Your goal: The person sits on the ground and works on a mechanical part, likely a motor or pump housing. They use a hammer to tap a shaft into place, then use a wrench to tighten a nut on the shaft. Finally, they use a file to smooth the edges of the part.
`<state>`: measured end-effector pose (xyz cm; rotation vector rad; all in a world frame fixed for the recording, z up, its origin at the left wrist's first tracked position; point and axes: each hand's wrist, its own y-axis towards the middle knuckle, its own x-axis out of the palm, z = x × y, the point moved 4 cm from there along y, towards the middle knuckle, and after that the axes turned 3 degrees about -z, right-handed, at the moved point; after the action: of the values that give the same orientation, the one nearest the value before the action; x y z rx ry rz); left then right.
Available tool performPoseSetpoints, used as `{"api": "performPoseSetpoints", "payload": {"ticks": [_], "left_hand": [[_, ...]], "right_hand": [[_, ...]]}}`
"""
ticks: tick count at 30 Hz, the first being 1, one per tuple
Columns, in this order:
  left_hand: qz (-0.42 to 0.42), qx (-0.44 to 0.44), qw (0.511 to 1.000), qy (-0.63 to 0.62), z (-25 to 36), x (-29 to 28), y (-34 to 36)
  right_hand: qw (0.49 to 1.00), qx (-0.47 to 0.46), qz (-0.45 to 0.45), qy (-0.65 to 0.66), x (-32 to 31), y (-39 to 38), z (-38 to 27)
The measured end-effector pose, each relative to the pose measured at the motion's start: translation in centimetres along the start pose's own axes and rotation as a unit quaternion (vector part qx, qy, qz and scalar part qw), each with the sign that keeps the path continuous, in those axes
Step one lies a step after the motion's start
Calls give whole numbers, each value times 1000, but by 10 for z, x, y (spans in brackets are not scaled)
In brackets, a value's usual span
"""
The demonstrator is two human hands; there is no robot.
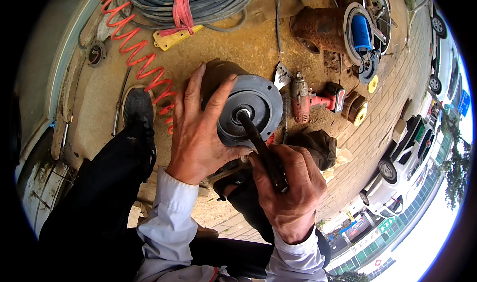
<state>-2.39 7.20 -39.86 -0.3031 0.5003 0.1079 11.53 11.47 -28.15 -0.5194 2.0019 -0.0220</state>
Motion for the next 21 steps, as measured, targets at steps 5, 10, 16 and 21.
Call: {"api": "performPoseSetpoints", "payload": {"ticks": [5, 10, 16, 21], "left_hand": [[2, -50, 999, -1, 3, 6, -3], [4, -67, 998, -20, 2, 6, -4], [10, -64, 997, -35, 0, 6, -5], [7, -68, 997, -45, 0, 5, -4]], "right_hand": [[1000, -18, 18, 7, 2, -1, -1], [998, -52, 41, -20, 2, 0, -5], [998, -45, 44, -9, 2, -1, -5], [998, -38, 42, -19, 0, -1, -7]]}}
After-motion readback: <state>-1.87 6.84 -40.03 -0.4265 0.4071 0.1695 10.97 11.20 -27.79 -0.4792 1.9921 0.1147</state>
